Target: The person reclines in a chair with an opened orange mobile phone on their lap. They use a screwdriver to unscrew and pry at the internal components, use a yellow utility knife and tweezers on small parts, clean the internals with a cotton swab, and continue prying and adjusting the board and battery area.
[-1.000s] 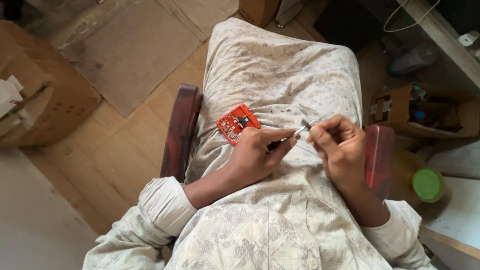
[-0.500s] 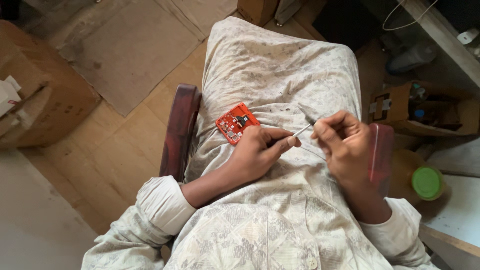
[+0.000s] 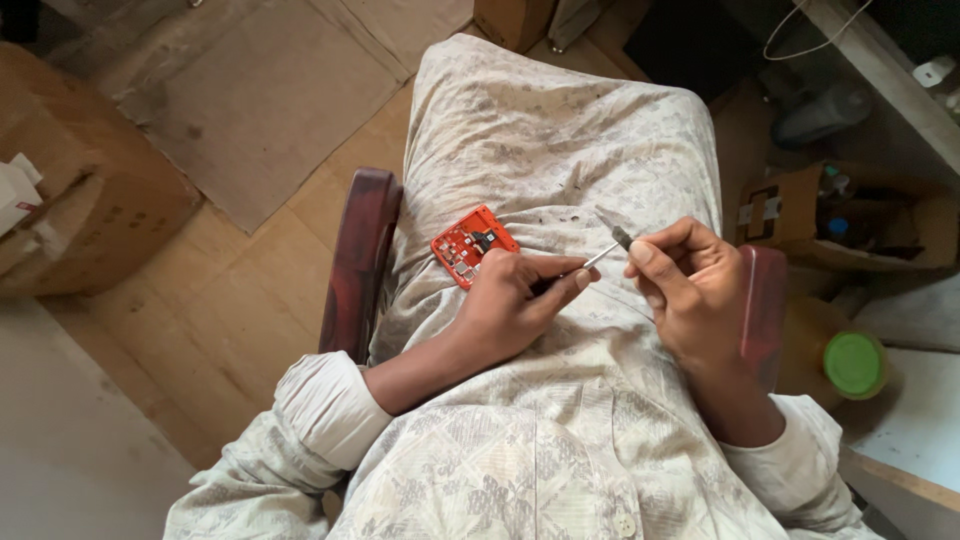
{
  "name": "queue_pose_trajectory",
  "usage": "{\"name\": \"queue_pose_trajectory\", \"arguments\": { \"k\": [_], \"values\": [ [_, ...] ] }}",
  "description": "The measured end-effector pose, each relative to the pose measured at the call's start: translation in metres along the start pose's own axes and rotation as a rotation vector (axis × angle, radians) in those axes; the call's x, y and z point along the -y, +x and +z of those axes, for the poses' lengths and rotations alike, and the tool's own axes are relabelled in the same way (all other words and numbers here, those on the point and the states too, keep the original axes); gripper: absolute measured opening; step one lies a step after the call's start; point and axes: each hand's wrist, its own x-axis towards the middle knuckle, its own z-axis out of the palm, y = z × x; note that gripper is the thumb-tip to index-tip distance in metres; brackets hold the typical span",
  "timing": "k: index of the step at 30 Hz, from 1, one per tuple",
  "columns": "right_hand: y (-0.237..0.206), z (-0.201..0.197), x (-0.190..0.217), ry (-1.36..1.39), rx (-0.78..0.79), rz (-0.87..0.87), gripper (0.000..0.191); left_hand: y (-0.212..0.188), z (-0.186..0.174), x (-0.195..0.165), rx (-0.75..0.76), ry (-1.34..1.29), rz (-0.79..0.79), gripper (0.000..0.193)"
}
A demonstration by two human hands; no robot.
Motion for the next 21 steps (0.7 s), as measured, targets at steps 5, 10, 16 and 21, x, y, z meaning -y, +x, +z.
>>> {"name": "queue_pose_trajectory", "arguments": {
  "k": [5,10,16,21],
  "values": [
    [-0.001,0.004,0.003,0.003,0.016,-0.034,0.006,-0.002,-0.005,-0.012,-0.052,0.13,0.186,0.016],
    [-0.002,0.006,0.004,-0.025,0.024,-0.043,0.006,-0.004,-0.006,-0.014,-0.096,0.244,0.293,0.016],
    [-0.002,0.006,0.006,-0.057,0.003,-0.061,0.006,-0.004,-0.004,-0.011,-0.085,0.258,0.279,0.017],
    [-0.001,0.006,0.003,-0.062,-0.02,-0.077,0.007,-0.005,-0.003,-0.01,-0.085,0.219,0.263,0.018]
  ]
}}
